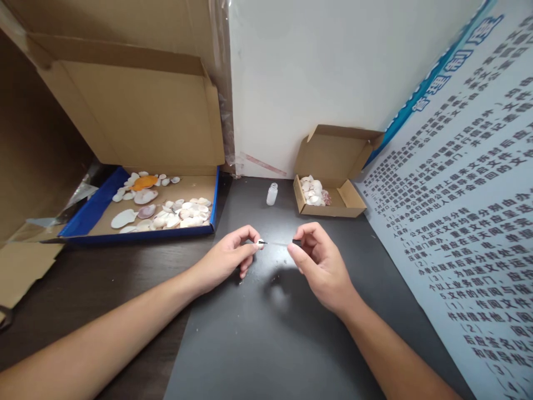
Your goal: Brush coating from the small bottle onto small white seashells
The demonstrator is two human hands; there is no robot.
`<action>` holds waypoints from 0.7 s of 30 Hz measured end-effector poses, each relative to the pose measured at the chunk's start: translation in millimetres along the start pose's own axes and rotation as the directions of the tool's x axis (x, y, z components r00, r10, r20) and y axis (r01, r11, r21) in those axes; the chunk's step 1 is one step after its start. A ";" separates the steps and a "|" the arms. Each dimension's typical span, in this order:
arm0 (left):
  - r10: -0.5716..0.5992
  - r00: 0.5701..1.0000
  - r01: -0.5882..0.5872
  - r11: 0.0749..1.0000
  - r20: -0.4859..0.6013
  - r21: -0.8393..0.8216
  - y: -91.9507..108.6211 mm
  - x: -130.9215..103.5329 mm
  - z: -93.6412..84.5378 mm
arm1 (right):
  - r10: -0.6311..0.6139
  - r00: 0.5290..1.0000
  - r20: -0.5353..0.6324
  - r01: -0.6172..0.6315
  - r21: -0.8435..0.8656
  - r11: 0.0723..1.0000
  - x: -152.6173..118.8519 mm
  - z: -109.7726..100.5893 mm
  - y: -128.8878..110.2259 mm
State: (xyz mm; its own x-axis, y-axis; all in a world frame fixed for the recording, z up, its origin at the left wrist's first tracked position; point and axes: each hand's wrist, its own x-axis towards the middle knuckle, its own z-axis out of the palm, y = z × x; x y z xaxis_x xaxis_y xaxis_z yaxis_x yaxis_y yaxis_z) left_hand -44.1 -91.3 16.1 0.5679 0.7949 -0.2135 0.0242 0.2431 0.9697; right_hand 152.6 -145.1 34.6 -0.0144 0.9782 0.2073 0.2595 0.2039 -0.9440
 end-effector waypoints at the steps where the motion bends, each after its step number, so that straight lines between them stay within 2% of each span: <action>1: -0.001 1.000 0.001 1.000 -0.003 0.004 0.3 0.0 0.2 | 0.004 1.000 0.004 -0.005 0.026 1.000 0.3 -0.4 -0.4; 6: 0.006 1.000 -0.006 0.999 -0.003 0.043 0.8 -0.3 0.3 | 0.011 0.998 -0.065 -0.021 -0.155 0.988 1.5 -0.4 -1.0; 11: 0.039 0.999 -0.039 0.998 -0.001 0.058 0.6 -0.4 0.2 | 0.009 1.000 0.016 -0.008 -0.066 0.998 0.8 0.2 0.3; 14: 0.039 0.999 -0.038 0.996 -0.006 0.079 0.8 -0.2 0.1 | 0.004 0.999 -0.031 -0.009 -0.156 0.988 0.8 0.2 1.2; 18: 0.046 0.999 -0.047 0.996 0.008 0.074 1.4 -0.1 -0.2 | 0.001 1.000 0.019 0.000 -0.050 0.999 0.5 1.2 1.6; 21: 0.037 0.999 -0.036 0.995 -0.001 0.090 2.3 -0.4 0.1 | 0.001 1.000 -0.014 -0.003 -0.116 0.993 0.5 1.8 1.9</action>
State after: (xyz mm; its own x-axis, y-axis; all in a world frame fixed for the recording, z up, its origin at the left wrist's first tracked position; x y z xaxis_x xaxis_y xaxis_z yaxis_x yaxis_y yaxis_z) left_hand -44.1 -91.2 18.4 0.5675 0.8039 -0.1780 0.0779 0.1629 0.9836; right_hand 151.4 -144.2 32.4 -0.0004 0.9777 0.2100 0.3694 0.1953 -0.9085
